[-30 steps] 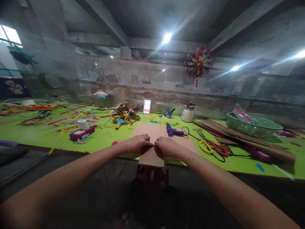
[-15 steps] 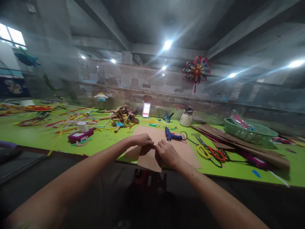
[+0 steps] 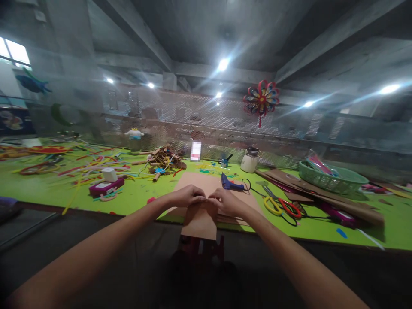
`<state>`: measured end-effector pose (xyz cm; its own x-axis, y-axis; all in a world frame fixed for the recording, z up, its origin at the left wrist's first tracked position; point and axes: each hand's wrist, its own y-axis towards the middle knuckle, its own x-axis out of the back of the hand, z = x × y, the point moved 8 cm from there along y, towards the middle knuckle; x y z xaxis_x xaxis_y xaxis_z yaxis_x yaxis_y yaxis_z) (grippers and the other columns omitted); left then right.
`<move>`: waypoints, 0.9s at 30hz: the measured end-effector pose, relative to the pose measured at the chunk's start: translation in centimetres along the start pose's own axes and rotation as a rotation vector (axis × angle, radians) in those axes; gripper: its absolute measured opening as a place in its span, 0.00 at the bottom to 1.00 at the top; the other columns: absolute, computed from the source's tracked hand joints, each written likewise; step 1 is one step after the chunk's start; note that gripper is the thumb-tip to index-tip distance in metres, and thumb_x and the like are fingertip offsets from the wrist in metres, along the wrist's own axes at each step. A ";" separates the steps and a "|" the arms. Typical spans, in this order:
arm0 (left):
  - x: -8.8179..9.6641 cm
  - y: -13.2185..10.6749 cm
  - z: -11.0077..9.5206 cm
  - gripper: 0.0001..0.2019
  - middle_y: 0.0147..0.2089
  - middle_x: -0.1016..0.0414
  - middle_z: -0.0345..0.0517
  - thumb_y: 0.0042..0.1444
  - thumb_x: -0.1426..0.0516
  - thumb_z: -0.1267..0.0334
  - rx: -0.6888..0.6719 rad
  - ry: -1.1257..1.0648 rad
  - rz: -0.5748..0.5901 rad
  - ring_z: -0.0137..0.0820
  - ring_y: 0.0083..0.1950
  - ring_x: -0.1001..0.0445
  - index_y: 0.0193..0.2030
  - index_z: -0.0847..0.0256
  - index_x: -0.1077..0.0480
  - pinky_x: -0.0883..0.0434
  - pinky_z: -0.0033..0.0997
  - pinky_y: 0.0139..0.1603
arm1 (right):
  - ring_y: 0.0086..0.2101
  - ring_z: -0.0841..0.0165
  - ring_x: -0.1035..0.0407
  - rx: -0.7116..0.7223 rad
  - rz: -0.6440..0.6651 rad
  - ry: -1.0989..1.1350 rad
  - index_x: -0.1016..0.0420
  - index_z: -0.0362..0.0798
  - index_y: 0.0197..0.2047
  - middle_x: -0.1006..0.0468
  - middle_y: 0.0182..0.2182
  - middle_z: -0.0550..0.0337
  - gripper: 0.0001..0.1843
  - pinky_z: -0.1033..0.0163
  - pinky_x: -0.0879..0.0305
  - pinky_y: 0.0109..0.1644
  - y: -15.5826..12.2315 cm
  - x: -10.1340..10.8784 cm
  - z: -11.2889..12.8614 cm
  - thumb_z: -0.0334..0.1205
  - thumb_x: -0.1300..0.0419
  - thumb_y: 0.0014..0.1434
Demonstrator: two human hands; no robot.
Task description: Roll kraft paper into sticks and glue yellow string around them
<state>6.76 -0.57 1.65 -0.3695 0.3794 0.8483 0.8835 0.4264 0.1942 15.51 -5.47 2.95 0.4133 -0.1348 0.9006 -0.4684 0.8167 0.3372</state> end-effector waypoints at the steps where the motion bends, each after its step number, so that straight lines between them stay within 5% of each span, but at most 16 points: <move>1: 0.1 -0.2 -0.5 0.17 0.28 0.28 0.44 0.56 0.50 0.56 -0.017 0.032 -0.013 0.26 0.27 0.36 0.36 0.68 0.27 0.42 0.23 0.28 | 0.32 0.68 0.34 -0.005 0.070 0.049 0.26 0.44 0.35 0.26 0.31 0.55 0.14 0.66 0.40 0.35 0.0 -0.2 0.1 0.40 0.51 0.61; 7: 0.5 -1.3 -2.2 0.13 0.35 0.24 0.48 0.57 0.50 0.62 -0.079 0.142 -0.058 0.27 0.32 0.32 0.41 0.65 0.27 0.40 0.22 0.31 | 0.28 0.70 0.35 -0.017 0.009 0.137 0.24 0.43 0.32 0.27 0.26 0.57 0.13 0.67 0.42 0.31 -0.1 1.0 0.4 0.42 0.46 0.57; 14: 1.1 -2.4 -3.4 0.09 0.27 0.27 0.43 0.53 0.48 0.70 -0.081 0.325 -0.048 0.25 0.25 0.35 0.37 0.64 0.27 0.44 0.21 0.27 | 0.27 0.72 0.35 0.004 -0.033 0.110 0.23 0.44 0.30 0.27 0.26 0.58 0.11 0.68 0.43 0.29 -0.7 1.7 1.1 0.39 0.43 0.55; 27: 0.2 -1.6 -2.8 0.11 0.33 0.29 0.44 0.55 0.48 0.60 -0.078 0.159 -0.046 0.27 0.33 0.34 0.36 0.65 0.28 0.39 0.22 0.33 | 0.27 0.72 0.35 0.066 -0.010 0.041 0.23 0.43 0.35 0.26 0.26 0.57 0.09 0.69 0.44 0.29 -1.1 1.3 2.6 0.34 0.44 0.55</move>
<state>6.08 -3.51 2.92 -0.3660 0.2239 0.9033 0.8885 0.3727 0.2676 14.55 -7.96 4.50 0.4494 -0.1190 0.8854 -0.5138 0.7763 0.3651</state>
